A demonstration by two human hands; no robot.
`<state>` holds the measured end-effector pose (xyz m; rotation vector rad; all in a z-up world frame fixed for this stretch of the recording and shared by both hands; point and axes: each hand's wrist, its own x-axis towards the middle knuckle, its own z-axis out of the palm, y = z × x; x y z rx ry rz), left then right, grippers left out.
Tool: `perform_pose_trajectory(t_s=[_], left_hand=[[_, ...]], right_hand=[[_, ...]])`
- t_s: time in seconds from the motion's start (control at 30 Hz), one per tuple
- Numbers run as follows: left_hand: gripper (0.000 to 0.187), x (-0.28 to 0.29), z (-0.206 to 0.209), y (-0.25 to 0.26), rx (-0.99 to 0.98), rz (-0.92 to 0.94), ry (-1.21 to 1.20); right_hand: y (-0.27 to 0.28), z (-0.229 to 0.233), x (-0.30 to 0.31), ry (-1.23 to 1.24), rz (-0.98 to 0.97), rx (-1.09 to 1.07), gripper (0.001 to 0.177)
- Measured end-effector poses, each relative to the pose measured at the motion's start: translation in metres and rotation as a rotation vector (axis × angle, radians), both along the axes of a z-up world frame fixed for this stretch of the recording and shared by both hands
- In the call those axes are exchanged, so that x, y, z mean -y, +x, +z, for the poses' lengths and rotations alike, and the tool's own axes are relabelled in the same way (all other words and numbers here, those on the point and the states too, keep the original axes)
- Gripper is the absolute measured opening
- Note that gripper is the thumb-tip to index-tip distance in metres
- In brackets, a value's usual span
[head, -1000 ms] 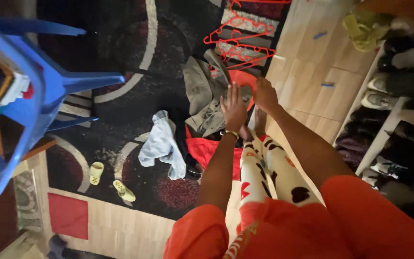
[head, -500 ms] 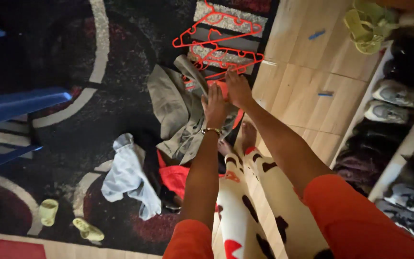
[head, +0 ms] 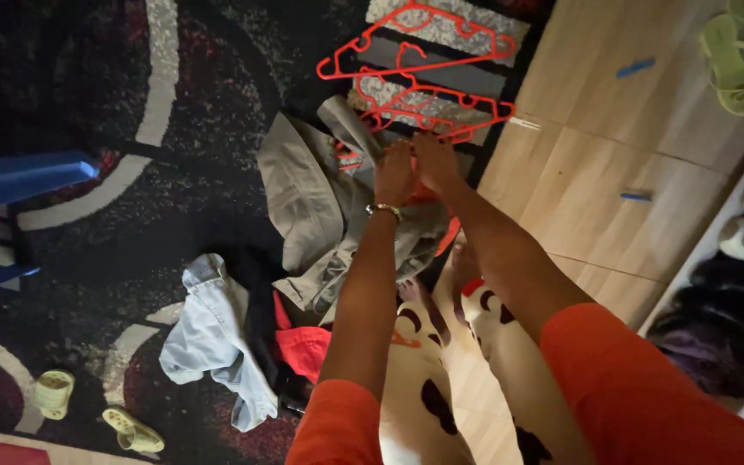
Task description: Picking up clothes from a pile on the floor and putting them on hangers or in a closet.
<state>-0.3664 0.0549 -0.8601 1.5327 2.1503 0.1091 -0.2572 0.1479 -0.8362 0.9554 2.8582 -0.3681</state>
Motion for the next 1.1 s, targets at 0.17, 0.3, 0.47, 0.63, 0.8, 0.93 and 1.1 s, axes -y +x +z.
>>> perform_pose_trajectory(t_s=[0.17,0.3,0.47,0.63,0.8,0.93,1.1], left_hand=[[0.056,0.019,-0.011,0.011,-0.125,-0.043,0.210],[0.029,-0.004,0.126,-0.004,0.055,-0.069,-0.176],[0.024,0.006,0.174,0.014,-0.102,-0.100,0.148],[0.020,0.029,0.270,0.020,0.008,-0.124,0.083],[0.052,0.060,0.396,0.019,0.052,0.042,0.055],[0.044,0.109,0.424,0.025,-0.142,0.283,0.300],[0.030,0.147,0.529,0.023,-0.121,0.158,0.054]], right_hand=[[0.038,-0.047,0.017,-0.052,-0.132,0.224,0.017],[0.025,0.087,0.007,-0.061,-0.106,0.158,0.031],[0.051,0.188,0.017,-0.038,-0.041,-0.081,0.028],[0.077,0.273,0.044,-0.165,-0.023,0.130,0.022],[0.090,0.433,0.074,-0.231,-0.071,-0.091,0.018],[0.099,0.533,0.111,-0.216,-0.037,-0.186,0.016],[0.104,0.616,0.165,0.000,0.164,-0.230,0.020]])
